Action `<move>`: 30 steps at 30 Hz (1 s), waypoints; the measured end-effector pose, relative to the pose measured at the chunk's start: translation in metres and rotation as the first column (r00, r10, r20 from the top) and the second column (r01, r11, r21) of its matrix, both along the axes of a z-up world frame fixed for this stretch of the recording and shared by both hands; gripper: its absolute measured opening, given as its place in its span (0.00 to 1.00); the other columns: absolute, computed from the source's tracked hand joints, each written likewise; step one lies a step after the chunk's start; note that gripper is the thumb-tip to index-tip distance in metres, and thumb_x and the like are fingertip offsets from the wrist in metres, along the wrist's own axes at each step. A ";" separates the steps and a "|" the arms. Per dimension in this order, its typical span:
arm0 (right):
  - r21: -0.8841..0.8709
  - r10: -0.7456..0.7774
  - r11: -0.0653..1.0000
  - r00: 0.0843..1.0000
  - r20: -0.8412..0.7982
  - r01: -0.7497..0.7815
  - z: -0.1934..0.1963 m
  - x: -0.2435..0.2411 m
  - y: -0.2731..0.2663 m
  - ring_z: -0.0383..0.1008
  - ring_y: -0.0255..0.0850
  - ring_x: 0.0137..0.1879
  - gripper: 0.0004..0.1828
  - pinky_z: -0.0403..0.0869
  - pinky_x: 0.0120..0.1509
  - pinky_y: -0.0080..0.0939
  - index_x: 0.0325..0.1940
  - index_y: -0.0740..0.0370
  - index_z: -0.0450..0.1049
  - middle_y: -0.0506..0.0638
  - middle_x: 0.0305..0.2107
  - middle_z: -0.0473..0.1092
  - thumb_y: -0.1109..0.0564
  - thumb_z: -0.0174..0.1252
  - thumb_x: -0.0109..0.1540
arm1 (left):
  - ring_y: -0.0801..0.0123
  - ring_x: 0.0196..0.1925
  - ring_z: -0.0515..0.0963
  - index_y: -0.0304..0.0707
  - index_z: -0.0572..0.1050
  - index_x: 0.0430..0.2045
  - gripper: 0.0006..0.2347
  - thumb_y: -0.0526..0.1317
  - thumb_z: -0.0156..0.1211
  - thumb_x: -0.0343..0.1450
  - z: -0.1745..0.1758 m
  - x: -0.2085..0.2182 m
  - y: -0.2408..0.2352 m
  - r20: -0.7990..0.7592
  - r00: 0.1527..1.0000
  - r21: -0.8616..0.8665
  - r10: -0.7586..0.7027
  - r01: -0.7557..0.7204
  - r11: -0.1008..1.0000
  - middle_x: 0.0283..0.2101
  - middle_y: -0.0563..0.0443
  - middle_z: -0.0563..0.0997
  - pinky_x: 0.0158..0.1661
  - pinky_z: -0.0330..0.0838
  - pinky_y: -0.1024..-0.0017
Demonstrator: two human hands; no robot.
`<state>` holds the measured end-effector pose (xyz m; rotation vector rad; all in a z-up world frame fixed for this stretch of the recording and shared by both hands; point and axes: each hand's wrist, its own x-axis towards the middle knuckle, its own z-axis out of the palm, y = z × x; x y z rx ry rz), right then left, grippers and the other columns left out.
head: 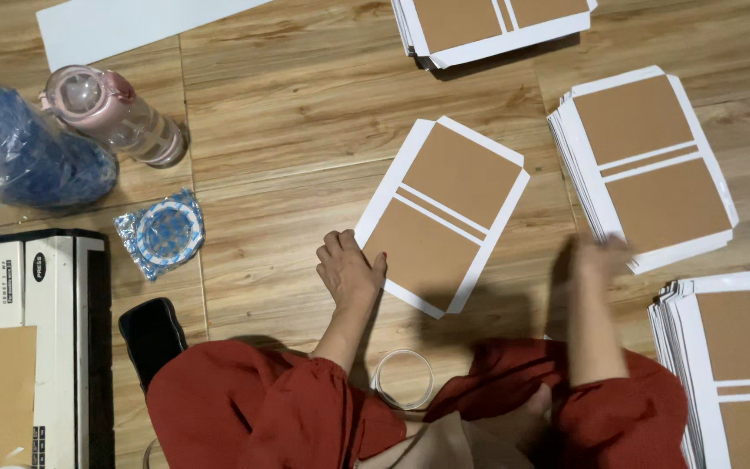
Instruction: The person sits on the floor and assembles flat paper boxes by folding the flaps and securing them with clear adhesive tape. They handle a stack of pre-cut paper sheets, folding the edges and applying tape to create the box structure.
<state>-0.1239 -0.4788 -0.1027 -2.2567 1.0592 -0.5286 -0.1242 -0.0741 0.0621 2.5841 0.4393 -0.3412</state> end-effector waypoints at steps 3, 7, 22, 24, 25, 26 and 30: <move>0.243 0.245 0.960 0.828 -0.504 -0.136 0.038 -0.001 0.133 0.47 0.60 0.62 0.39 0.50 0.63 0.60 0.61 0.61 0.56 0.59 0.57 0.47 0.34 0.51 0.54 | 0.53 0.50 0.61 0.37 0.64 0.44 0.21 0.43 0.61 0.59 0.004 -0.016 -0.009 0.017 0.999 -0.063 0.042 -0.041 0.997 0.47 0.47 0.60 0.46 0.60 0.59; 0.381 0.365 0.903 0.823 -0.434 -0.199 0.086 0.000 0.185 0.44 0.55 0.59 0.39 0.53 0.58 0.59 0.63 0.61 0.52 0.56 0.56 0.44 0.38 0.52 0.56 | 0.53 0.50 0.62 0.39 0.64 0.41 0.22 0.45 0.63 0.57 -0.029 -0.031 -0.016 -0.014 0.987 -0.178 0.158 -0.158 0.971 0.47 0.50 0.58 0.46 0.63 0.60; 0.997 -0.047 -0.058 0.998 -0.048 0.045 0.227 -0.119 0.278 0.54 0.32 0.30 0.28 0.54 0.35 0.29 0.39 0.55 0.60 0.43 0.23 0.49 0.32 0.54 0.54 | 0.73 0.36 0.70 0.34 0.70 0.38 0.10 0.36 0.56 0.65 0.003 -0.075 0.015 -0.132 0.803 -0.905 0.581 -0.337 0.260 0.33 0.49 0.76 0.34 0.69 0.76; 0.977 0.041 -0.207 0.998 0.055 -0.045 0.255 -0.107 0.302 0.42 0.53 0.69 0.50 0.48 0.68 0.51 0.64 0.63 0.42 0.63 0.58 0.49 0.32 0.51 0.50 | 0.66 0.40 0.73 0.30 0.68 0.41 0.13 0.35 0.56 0.66 0.024 -0.084 -0.007 -0.042 0.815 -0.905 0.578 -0.277 0.323 0.38 0.37 0.76 0.38 0.71 0.70; 0.979 0.031 -0.201 0.998 0.054 -0.047 0.267 -0.097 0.303 0.42 0.53 0.69 0.50 0.48 0.68 0.51 0.64 0.63 0.42 0.63 0.58 0.49 0.32 0.51 0.50 | 0.66 0.40 0.73 0.30 0.68 0.41 0.13 0.35 0.56 0.66 0.030 -0.091 -0.017 -0.046 0.820 -0.907 0.570 -0.274 0.320 0.38 0.37 0.76 0.38 0.71 0.70; 0.996 -0.009 0.063 0.997 0.070 -0.070 0.279 -0.087 0.305 0.42 0.54 0.69 0.42 0.48 0.68 0.54 0.60 0.65 0.50 0.64 0.58 0.50 0.43 0.57 0.50 | 0.73 0.32 0.72 0.32 0.66 0.38 0.10 0.37 0.54 0.67 0.037 -0.097 -0.026 -0.076 0.871 -0.941 0.486 -0.224 0.254 0.32 0.45 0.74 0.28 0.69 0.79; 0.778 0.073 0.503 0.916 0.395 -0.376 0.259 -0.027 0.244 0.71 0.39 0.37 0.15 0.71 0.41 0.40 0.42 0.60 0.66 0.50 0.29 0.69 0.58 0.61 0.54 | 0.74 0.34 0.76 0.39 0.59 0.53 0.16 0.43 0.43 0.72 0.020 -0.090 -0.041 -0.013 0.993 -0.991 0.116 -0.028 0.128 0.35 0.46 0.77 0.32 0.65 0.87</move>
